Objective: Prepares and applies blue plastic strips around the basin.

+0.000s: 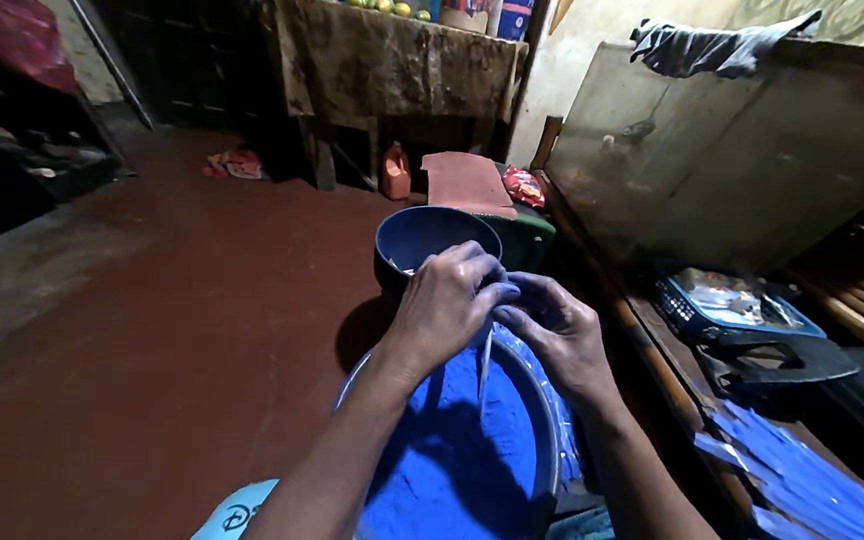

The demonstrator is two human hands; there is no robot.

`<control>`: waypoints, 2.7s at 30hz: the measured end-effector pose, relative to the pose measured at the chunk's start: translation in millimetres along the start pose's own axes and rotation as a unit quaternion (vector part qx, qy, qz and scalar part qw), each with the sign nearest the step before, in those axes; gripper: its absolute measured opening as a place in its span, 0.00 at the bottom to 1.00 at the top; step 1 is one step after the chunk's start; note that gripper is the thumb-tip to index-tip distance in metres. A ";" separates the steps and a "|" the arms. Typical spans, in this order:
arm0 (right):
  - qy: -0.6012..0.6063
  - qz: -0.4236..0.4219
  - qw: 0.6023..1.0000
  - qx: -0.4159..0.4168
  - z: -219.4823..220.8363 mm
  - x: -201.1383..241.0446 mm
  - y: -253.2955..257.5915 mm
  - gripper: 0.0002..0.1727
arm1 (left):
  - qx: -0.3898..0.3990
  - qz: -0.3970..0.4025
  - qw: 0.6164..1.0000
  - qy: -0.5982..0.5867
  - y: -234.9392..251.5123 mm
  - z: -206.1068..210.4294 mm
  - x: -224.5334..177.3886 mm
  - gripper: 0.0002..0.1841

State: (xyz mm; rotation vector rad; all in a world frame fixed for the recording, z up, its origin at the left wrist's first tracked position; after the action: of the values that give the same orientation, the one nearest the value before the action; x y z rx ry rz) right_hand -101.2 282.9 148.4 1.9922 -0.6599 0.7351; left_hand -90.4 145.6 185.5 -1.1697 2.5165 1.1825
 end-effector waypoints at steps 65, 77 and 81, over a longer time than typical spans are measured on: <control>-0.173 -0.087 0.978 -0.084 -12.9 36.8 -5.8 0.07 | 0.253 -0.131 0.941 -0.184 -42.8 96.9 59.1 0.12; -0.124 -0.003 0.971 -0.205 -60.8 36.0 -28.2 0.07 | 0.327 -0.117 0.929 -0.129 -52.0 117.6 59.2 0.11; -0.020 0.061 0.969 -0.238 -86.5 15.7 -39.2 0.09 | 0.365 -0.124 0.919 -0.085 -63.3 124.1 68.7 0.16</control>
State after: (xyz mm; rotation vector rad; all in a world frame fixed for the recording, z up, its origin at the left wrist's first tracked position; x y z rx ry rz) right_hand -84.2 373.8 175.3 1.5387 -0.8961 0.5449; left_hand -118.7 166.6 34.2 -1.0601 2.2494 0.2132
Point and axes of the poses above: each hand's wrist, its own y-axis towards the middle knuckle, its own z-axis out of the palm, x = y × z, the point moved 9 cm from there along y, towards the middle knuckle, and after that the axes turned 15 degrees about x, right-handed, at the moved point
